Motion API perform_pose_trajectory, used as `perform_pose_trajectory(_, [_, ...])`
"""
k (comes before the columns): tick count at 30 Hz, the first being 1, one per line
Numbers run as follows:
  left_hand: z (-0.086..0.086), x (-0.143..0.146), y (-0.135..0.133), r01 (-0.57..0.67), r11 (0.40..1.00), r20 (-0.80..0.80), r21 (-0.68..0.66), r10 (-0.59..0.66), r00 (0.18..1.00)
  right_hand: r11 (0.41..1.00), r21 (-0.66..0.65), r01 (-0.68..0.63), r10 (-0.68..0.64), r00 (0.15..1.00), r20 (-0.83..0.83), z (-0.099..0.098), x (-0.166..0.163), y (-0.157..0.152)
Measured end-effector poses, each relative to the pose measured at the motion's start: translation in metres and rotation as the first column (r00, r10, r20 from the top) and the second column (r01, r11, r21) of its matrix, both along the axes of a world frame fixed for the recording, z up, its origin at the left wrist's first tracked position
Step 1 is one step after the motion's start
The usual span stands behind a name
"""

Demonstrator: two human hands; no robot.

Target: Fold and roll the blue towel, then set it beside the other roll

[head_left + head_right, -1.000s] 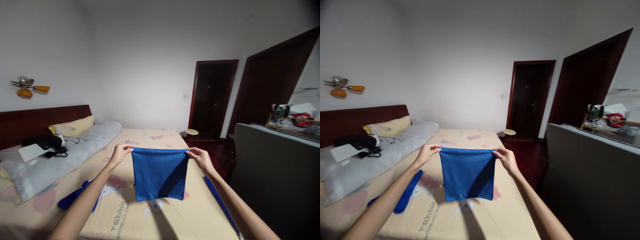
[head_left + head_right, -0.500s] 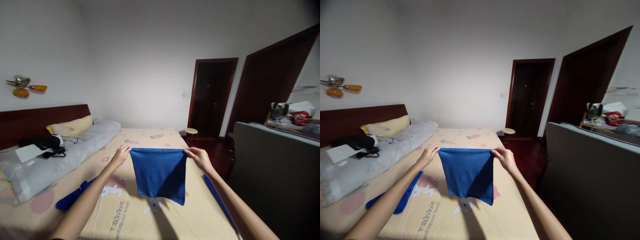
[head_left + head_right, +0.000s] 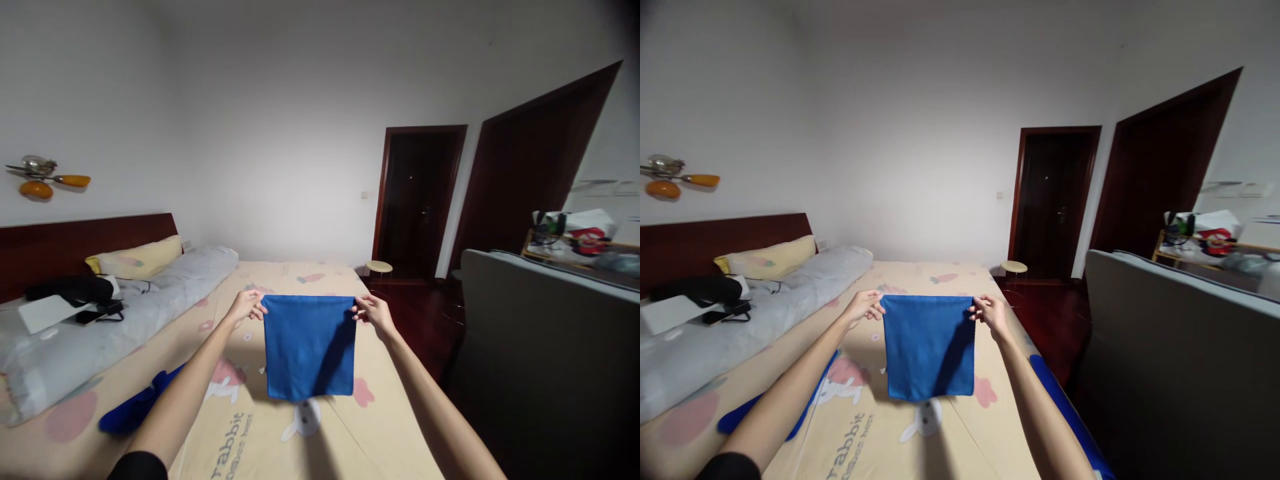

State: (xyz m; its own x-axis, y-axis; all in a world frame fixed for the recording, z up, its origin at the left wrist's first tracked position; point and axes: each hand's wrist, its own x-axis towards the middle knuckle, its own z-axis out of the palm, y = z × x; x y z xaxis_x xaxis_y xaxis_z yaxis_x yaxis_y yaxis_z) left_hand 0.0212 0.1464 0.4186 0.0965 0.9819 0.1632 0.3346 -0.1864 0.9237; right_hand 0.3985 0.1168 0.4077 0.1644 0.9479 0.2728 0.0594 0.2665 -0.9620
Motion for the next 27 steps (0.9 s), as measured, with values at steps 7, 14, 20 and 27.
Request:
perform_pose_trajectory(7, [-0.022, 0.015, 0.038, -0.128, 0.988, 0.102, -0.081, 0.136, 0.985, 0.994, -0.02, 0.11, -0.112, 0.987, -0.114, -0.033, -0.016, 0.053])
perform_pose_trajectory(14, [-0.027, 0.034, 0.077, -0.175, 0.984, 0.194, 0.024, 0.167, 0.967, 0.966, 0.159, 0.204, -0.177, 0.97, -0.168, -0.041, -0.015, 0.088])
perform_pose_trajectory(20, [-0.094, 0.033, 0.043, -0.172, 0.974, 0.157, 0.15, 0.148, 0.976, 0.981, 0.141, 0.129, -0.123, 0.991, -0.053, -0.099, 0.01, 0.044])
perform_pose_trajectory(27, [-0.25, 0.024, -0.094, -0.147, 0.984, -0.093, 0.099, 0.156, 0.983, 0.997, -0.072, -0.004, 0.021, 0.97, 0.243, -0.263, 0.02, -0.091])
